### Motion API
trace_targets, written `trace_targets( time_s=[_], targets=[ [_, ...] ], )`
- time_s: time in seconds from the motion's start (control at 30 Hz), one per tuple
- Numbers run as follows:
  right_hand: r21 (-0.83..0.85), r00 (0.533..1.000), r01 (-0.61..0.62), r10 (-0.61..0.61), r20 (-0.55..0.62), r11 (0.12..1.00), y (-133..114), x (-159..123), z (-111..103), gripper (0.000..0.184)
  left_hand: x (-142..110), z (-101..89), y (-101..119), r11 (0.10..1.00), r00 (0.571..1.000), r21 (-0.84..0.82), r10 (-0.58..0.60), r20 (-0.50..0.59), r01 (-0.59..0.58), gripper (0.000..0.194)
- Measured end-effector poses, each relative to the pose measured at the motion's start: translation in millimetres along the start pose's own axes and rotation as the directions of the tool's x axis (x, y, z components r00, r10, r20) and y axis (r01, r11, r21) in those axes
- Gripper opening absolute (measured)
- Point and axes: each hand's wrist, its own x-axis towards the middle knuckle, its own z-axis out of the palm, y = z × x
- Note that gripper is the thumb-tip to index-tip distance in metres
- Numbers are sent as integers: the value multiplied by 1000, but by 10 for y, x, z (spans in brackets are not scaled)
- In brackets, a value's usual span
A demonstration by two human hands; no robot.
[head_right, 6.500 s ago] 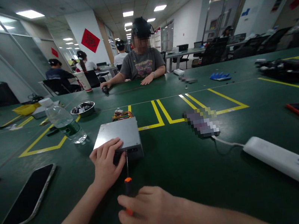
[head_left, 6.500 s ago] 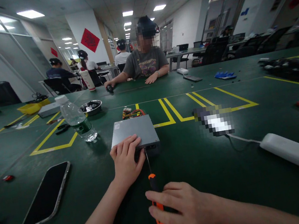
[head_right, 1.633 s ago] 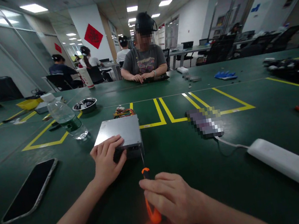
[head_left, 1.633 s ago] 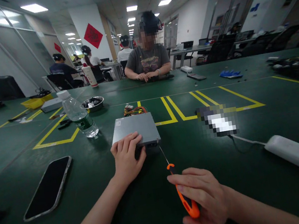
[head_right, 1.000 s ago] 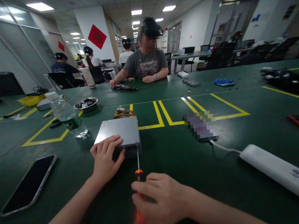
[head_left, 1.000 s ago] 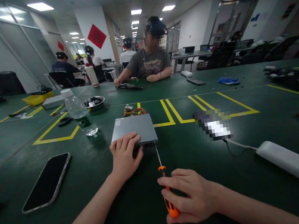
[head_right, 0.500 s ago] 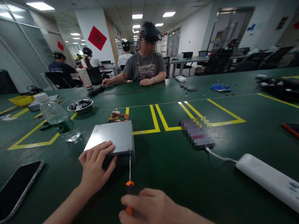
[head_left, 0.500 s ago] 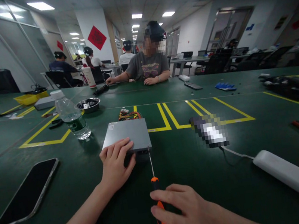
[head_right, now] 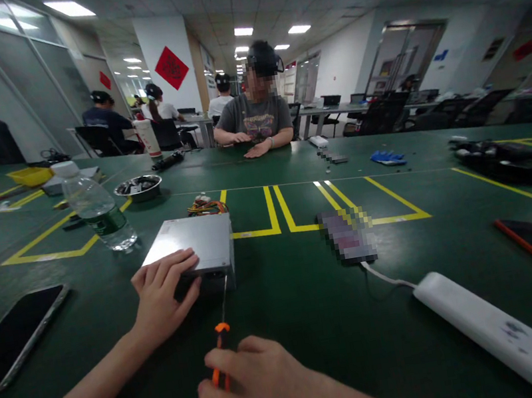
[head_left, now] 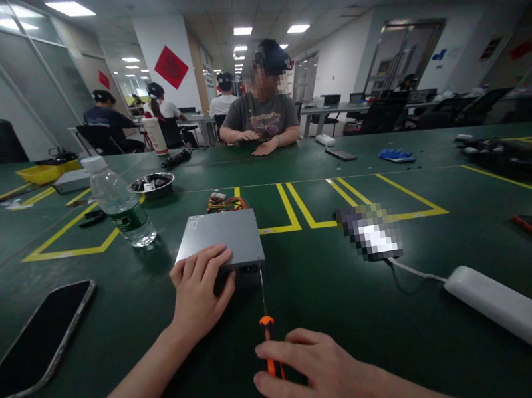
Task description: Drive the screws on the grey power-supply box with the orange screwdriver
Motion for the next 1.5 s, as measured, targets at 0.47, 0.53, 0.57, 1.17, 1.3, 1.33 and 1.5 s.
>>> trace_targets(
  time_s=[0.47, 0.53, 0.57, 1.17, 1.3, 1.33, 1.5],
  targets=[
    [17, 1000, 0, 0, -6, 1000, -30, 3, 16, 33, 2, -14, 20, 1000, 1000, -1, -5, 0, 5, 30],
    [25, 998, 1, 1, -61, 1000, -27, -16, 80, 27, 2, -19, 24, 1000, 1000, -7, -12, 7, 13, 30],
    [32, 997, -8, 10, -73, 999, -27, -24, 110, 26, 2, -21, 25, 1000, 1000, -11, -16, 11, 16, 30],
    [19, 984, 13, -9, -178, 1000, -68, 49, 140, 28, 5, -45, 25, 999, 999, -38, -21, 34, 22, 29],
    [-12, 994, 20, -21, -104, 1000, -68, 70, 82, 31, 1, -46, 22, 998, 999, -47, -29, 41, 31, 30],
    [-25, 994, 20, -23, -105, 999, -70, 73, 65, 30, -1, -45, 21, 998, 999, -49, -30, 42, 32, 30],
    [-28, 971, 13, -19, -238, 1000, -62, 36, 43, 22, -5, -37, 16, 998, 999, -53, -30, 40, 32, 30]
  ],
)
